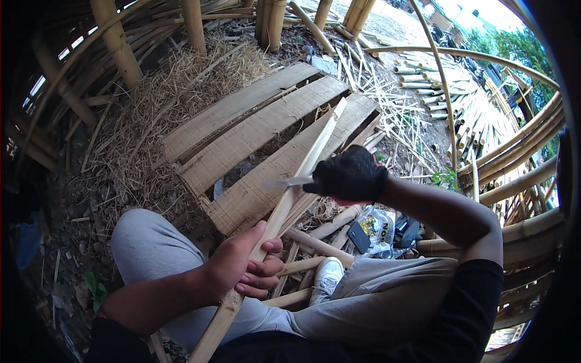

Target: Shaving a thin strip of wood using a small knife.

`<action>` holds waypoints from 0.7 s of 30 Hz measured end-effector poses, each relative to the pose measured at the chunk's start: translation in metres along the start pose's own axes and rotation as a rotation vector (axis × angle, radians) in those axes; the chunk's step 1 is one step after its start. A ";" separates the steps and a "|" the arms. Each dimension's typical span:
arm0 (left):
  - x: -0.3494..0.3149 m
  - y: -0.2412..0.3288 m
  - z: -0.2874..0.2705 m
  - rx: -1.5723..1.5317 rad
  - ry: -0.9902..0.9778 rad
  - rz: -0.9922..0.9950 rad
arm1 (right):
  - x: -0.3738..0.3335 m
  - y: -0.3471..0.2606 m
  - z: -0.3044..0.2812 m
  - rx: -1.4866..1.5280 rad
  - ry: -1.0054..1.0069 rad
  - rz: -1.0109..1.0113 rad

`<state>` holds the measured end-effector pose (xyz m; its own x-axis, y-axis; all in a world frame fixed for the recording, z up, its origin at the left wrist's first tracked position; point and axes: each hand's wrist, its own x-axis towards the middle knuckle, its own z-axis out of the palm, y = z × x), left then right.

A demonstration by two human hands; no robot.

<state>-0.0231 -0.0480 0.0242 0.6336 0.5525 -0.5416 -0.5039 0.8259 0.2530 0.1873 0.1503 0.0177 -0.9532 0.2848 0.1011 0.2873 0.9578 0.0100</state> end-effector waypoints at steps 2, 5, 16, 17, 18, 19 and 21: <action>0.001 -0.001 0.000 0.008 -0.010 -0.005 | -0.002 0.065 0.011 -0.316 -0.044 0.319; 0.007 -0.003 0.003 0.035 -0.038 -0.022 | -0.012 0.152 -0.019 -0.384 -0.412 0.774; -0.002 0.003 -0.006 -0.073 -0.011 0.016 | 0.011 -0.060 -0.016 0.291 -0.068 0.387; -0.001 0.003 -0.008 -0.084 -0.022 0.025 | 0.008 -0.074 -0.012 0.278 -0.010 0.310; -0.001 0.003 -0.008 -0.089 -0.025 0.032 | 0.005 -0.086 -0.013 0.203 0.117 0.189; 0.000 0.002 -0.008 -0.106 -0.040 0.022 | 0.005 -0.083 -0.012 0.199 0.114 0.185; 0.000 0.000 -0.009 -0.125 -0.058 0.019 | 0.007 -0.073 -0.009 0.137 0.026 0.097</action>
<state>-0.0282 -0.0487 0.0170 0.6541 0.5763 -0.4899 -0.5829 0.7968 0.1591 0.1610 0.0823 0.0269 -0.9184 0.3768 0.1202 0.3606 0.9226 -0.1370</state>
